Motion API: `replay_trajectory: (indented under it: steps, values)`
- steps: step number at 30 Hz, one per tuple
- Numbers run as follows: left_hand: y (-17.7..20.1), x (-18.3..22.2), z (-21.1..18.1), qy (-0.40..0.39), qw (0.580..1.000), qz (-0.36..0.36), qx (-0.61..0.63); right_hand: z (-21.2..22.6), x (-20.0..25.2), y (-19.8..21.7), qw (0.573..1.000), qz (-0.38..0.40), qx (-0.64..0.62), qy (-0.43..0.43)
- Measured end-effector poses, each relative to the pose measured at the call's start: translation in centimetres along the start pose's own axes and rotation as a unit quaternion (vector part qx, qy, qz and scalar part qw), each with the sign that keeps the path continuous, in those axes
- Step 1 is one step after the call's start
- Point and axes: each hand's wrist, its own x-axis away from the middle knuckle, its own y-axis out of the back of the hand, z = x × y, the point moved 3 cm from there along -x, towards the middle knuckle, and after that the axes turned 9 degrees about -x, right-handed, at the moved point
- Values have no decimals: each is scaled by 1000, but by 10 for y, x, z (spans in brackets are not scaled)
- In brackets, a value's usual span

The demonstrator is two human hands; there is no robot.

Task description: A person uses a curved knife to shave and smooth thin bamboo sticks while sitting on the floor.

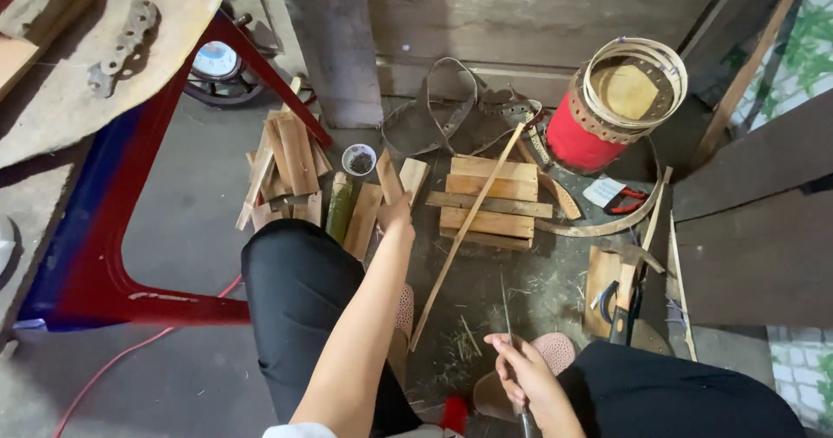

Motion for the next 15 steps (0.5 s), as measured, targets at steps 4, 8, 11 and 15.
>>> replay_trajectory:
  steps: [4, 8, 11, 15]
  values:
    - [-8, -11, 8, -107, 988, -81, -76, 4, 9, -6, 1000, -15, 20, 3]
    - [-4, -23, 37, -162, 977, -81, -117, 5, 7, -5, 999, -28, 37, -7]
    - [0, -40, 78, -232, 961, -78, -129, 2, 2, -1, 999, -23, 41, -11]
    - [7, -46, 109, -279, 935, -94, -200, 2, 1, 0, 998, -25, 55, 3]
